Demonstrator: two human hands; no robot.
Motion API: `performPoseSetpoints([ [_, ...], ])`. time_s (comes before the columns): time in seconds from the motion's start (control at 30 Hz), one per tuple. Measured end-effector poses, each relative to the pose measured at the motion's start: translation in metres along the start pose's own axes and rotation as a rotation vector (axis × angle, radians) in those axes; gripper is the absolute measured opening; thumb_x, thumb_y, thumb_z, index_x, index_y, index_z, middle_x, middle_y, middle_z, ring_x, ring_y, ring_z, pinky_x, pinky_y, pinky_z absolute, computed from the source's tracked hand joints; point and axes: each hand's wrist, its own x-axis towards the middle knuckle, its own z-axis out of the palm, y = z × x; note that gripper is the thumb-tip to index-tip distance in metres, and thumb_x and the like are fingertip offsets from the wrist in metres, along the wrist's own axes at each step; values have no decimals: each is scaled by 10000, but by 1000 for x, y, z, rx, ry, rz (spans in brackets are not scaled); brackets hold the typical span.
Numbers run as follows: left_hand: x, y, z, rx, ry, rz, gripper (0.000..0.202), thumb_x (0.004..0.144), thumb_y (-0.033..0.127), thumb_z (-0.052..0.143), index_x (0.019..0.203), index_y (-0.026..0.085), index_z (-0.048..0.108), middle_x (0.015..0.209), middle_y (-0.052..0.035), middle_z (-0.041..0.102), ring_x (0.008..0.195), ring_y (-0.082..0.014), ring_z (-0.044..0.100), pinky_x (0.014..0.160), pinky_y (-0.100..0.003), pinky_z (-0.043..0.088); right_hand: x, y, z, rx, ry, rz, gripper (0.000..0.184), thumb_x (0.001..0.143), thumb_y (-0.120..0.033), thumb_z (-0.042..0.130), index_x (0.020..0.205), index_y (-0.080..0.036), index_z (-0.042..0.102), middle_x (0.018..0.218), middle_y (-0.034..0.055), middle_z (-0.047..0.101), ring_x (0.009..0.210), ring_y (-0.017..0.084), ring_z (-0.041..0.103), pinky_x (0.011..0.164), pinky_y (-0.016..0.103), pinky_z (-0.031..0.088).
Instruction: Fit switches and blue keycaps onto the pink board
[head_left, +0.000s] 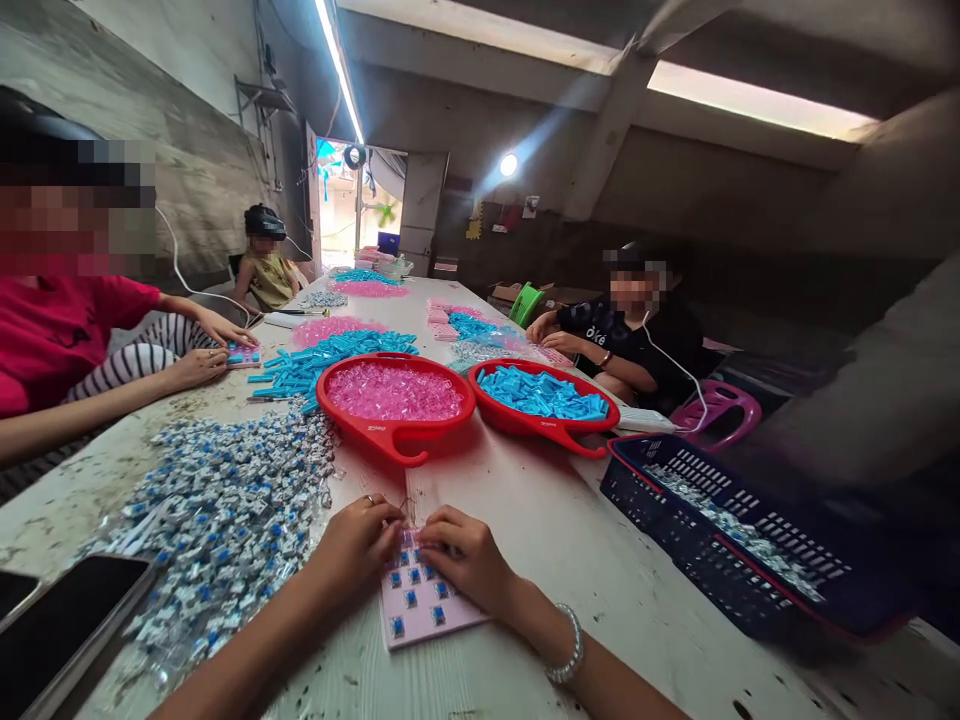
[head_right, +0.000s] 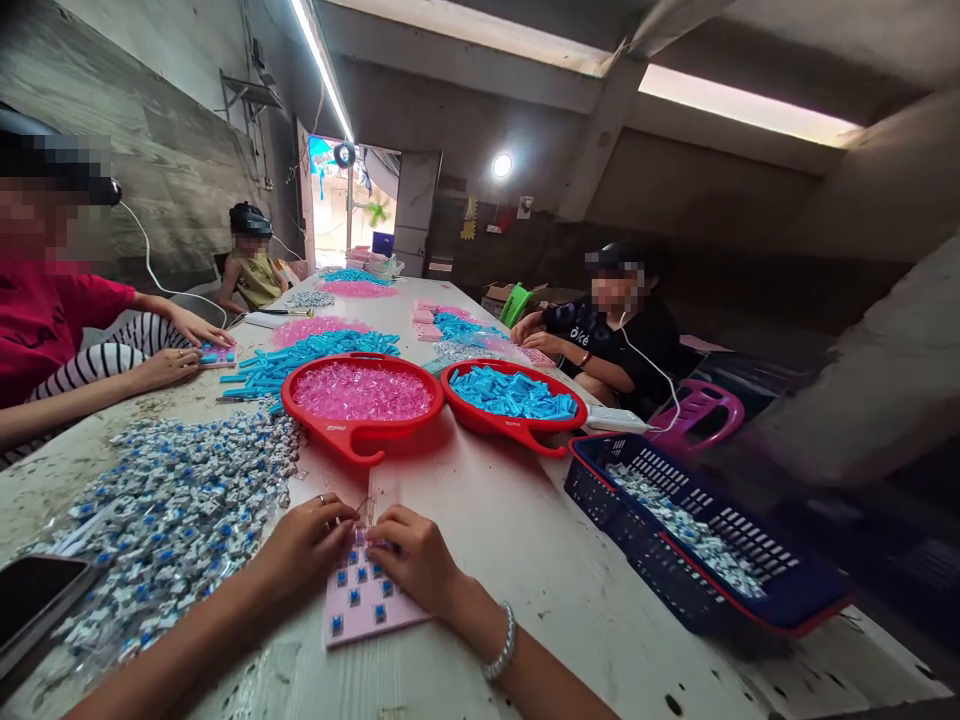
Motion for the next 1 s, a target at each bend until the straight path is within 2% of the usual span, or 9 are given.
performPoseSetpoints([
  [0.13, 3, -1, -4, -146, -211, 72, 238, 882, 274, 467, 1019, 223, 655, 967, -38, 640, 897, -174, 583, 814, -277, 433, -4, 0, -1, -53, -41, 9, 133, 836, -215, 595, 907, -173, 700, 796, 54, 601, 698, 149, 588, 631, 261, 503],
  [0.23, 5, -3, -7, -202, -258, 44, 260, 885, 302, 463, 1054, 215, 642, 993, -45, 633, 926, -178, 574, 841, -283, 429, -6, -1, -7, -40, -99, -11, 180, 847, -184, 580, 987, -180, 691, 832, 64, 616, 748, 156, 591, 675, 268, 508],
  [0.33, 6, -5, -9, -247, -299, 37, 263, 873, 310, 479, 1073, 233, 631, 1024, -36, 628, 951, -178, 570, 859, -282, 427, -8, -3, -12, -57, -117, -36, 189, 842, -144, 573, 975, -187, 701, 845, 67, 618, 773, 158, 581, 702, 269, 503],
  [0.57, 8, -6, -3, -231, -281, 21, 283, 807, 306, 527, 1053, 238, 648, 997, -37, 645, 936, -206, 587, 841, -293, 442, -9, -3, -10, -87, -149, 34, 179, 809, -145, 619, 954, -214, 700, 891, 52, 598, 823, 149, 576, 756, 259, 499],
  [0.73, 9, -7, 0, -240, -284, 2, 302, 824, 350, 498, 1052, 216, 643, 981, -53, 648, 920, -216, 598, 814, -302, 457, -9, -2, -8, -74, -130, 57, 187, 802, -148, 633, 973, -199, 686, 912, 56, 603, 831, 148, 584, 758, 262, 504],
  [0.87, 8, -3, -5, -270, -290, -3, 307, 850, 384, 474, 1044, 214, 639, 994, -49, 649, 937, -209, 597, 843, -304, 453, -8, -1, -7, -73, -58, 116, 202, 738, -134, 700, 935, -155, 661, 871, 55, 616, 810, 162, 583, 750, 285, 503],
  [1.0, 7, -6, -14, -404, -343, -70, 310, 844, 345, 501, 1107, 212, 597, 1115, -47, 631, 1048, -201, 566, 936, -326, 423, -6, -2, -7, -52, -55, 133, 182, 706, -98, 711, 868, -154, 649, 832, 39, 601, 774, 161, 580, 711, 284, 494],
])
